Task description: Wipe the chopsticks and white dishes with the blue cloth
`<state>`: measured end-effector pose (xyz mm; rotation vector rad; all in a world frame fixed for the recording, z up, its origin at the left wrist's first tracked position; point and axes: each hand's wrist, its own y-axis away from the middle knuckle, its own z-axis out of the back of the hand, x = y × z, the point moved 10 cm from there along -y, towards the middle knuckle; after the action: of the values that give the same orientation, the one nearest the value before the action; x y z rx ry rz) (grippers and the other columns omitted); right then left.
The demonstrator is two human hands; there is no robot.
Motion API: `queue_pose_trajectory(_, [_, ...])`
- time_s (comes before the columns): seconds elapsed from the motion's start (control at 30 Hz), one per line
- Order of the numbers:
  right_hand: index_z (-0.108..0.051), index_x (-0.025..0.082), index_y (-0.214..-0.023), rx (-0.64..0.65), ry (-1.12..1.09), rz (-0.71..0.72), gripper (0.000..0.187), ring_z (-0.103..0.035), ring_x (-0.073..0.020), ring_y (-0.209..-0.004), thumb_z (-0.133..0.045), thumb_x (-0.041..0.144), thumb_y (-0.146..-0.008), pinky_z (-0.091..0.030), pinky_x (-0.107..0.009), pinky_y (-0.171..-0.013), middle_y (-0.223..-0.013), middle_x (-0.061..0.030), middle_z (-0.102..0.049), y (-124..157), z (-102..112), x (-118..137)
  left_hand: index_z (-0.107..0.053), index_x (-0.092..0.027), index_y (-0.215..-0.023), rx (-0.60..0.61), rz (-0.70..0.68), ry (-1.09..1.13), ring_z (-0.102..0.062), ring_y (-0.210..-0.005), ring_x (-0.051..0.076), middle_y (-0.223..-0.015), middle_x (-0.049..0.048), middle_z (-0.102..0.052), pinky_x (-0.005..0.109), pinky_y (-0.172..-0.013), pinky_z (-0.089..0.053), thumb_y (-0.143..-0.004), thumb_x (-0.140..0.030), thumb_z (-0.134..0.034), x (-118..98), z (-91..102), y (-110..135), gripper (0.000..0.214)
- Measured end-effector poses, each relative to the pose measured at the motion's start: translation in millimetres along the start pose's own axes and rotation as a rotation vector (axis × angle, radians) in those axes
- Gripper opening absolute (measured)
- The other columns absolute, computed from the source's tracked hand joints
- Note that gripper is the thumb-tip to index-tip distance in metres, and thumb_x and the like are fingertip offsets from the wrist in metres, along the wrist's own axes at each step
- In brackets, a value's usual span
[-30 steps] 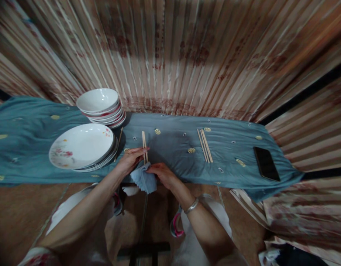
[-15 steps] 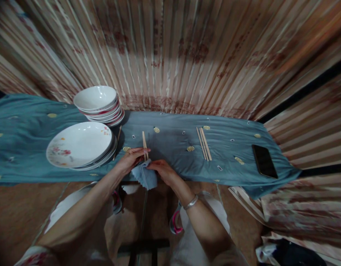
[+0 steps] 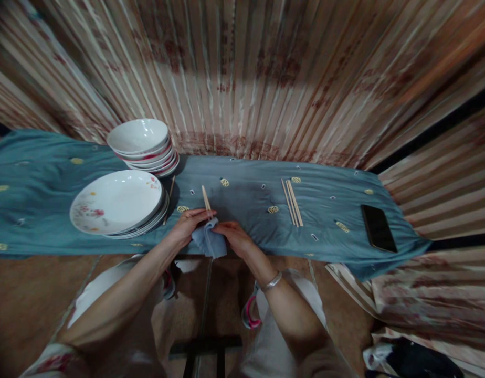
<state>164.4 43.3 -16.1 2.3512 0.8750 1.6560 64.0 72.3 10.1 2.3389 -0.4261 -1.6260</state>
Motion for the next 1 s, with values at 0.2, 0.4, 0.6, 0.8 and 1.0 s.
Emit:
queue_pose_trajectory(0.2, [-0.069, 0.015, -0.065, 0.114, 0.044, -0.048, 0.028, -0.055, -0.0112, -0.055, -0.08, 0.039, -0.056, -0.041, -0.026, -0.06, -0.058, 0.0022, -0.065, 11, -19, -4, -0.073, -0.017, -0.061, -0.112, -0.109, 0.009, -0.051, -0.052, 0.009, -0.059, 0.0015, -0.067, 0.023, -0.052, -0.038, -0.038, -0.038, -0.088, -13, 19.3, -9, 0.034])
queue_pose_trajectory(0.4, [-0.07, 0.015, -0.067, 0.14, 0.067, -0.07, 0.032, -0.057, -0.0127, -0.057, -0.08, 0.042, -0.054, -0.044, -0.027, -0.063, -0.06, 0.0011, -0.067, 17, -22, -9, -0.071, -0.016, -0.06, -0.119, -0.154, 0.021, -0.047, -0.052, 0.007, -0.058, 0.0009, -0.064, 0.022, -0.05, -0.034, -0.038, -0.039, -0.088, -21, 24.1, -13, 0.036])
queue_pose_trajectory(0.6, [-0.071, 0.015, -0.065, 0.127, 0.097, -0.07, 0.028, -0.055, -0.0119, -0.057, -0.08, 0.038, -0.052, -0.041, -0.026, -0.062, -0.06, 0.0017, -0.067, 17, -19, -8, -0.067, -0.016, -0.055, -0.128, -0.157, -0.035, -0.039, -0.046, 0.005, -0.051, -0.0021, -0.056, 0.023, -0.046, -0.027, -0.041, -0.037, -0.086, -20, 22.0, -10, 0.031])
queue_pose_trajectory(0.8, [-0.071, 0.015, -0.063, 0.121, 0.123, -0.04, 0.025, -0.052, -0.0109, -0.055, -0.078, 0.036, -0.053, -0.036, -0.025, -0.06, -0.058, 0.002, -0.064, 16, -16, -6, -0.063, -0.016, -0.052, -0.1, -0.139, -0.067, -0.035, -0.043, 0.004, -0.047, -0.0038, -0.051, 0.023, -0.044, -0.025, -0.043, -0.037, -0.085, -14, 16.2, -10, 0.032])
queue_pose_trajectory(1.0, [-0.069, 0.016, -0.062, 0.091, 0.125, -0.007, 0.026, -0.052, -0.0114, -0.058, -0.078, 0.039, -0.055, -0.037, -0.026, -0.064, -0.057, 0.0031, -0.062, 14, -13, 2, -0.064, -0.015, -0.053, -0.05, -0.048, -0.098, -0.035, -0.04, 0.005, -0.042, -0.0046, -0.049, 0.023, -0.041, -0.023, -0.042, -0.04, -0.086, -1, 4.6, -2, 0.035])
